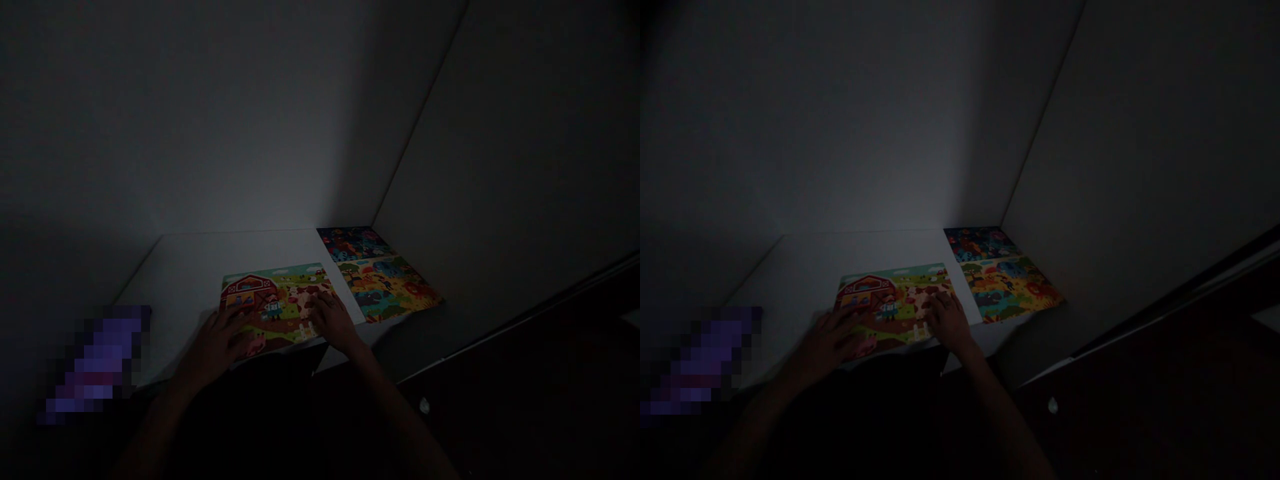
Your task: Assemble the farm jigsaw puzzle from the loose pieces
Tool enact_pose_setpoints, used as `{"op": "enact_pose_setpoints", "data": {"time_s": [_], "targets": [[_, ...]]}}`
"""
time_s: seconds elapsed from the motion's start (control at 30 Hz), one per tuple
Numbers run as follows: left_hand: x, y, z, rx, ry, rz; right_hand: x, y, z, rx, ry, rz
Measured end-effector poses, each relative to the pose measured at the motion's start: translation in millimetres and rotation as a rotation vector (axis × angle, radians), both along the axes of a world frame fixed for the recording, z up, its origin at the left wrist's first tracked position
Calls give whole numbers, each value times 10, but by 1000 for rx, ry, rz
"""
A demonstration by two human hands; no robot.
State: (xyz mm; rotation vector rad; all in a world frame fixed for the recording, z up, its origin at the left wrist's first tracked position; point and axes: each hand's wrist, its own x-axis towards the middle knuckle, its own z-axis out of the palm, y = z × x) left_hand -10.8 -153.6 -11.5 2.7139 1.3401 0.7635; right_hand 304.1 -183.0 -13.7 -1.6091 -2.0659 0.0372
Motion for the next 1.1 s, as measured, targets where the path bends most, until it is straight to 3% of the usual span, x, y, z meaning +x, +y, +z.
{"op": "enact_pose_setpoints", "data": {"time_s": [0.3, 0.7, 1.1], "targets": [[-11, -29, 37, -134, -33, -29, 100, -96, 29, -14, -24, 0], [-32, -37, 21, -134, -12, -53, 171, -129, 27, 3, -32, 31], [-63, 54, -225, -85, 39, 23, 232, -192, 21, -9, -47, 14]]}}
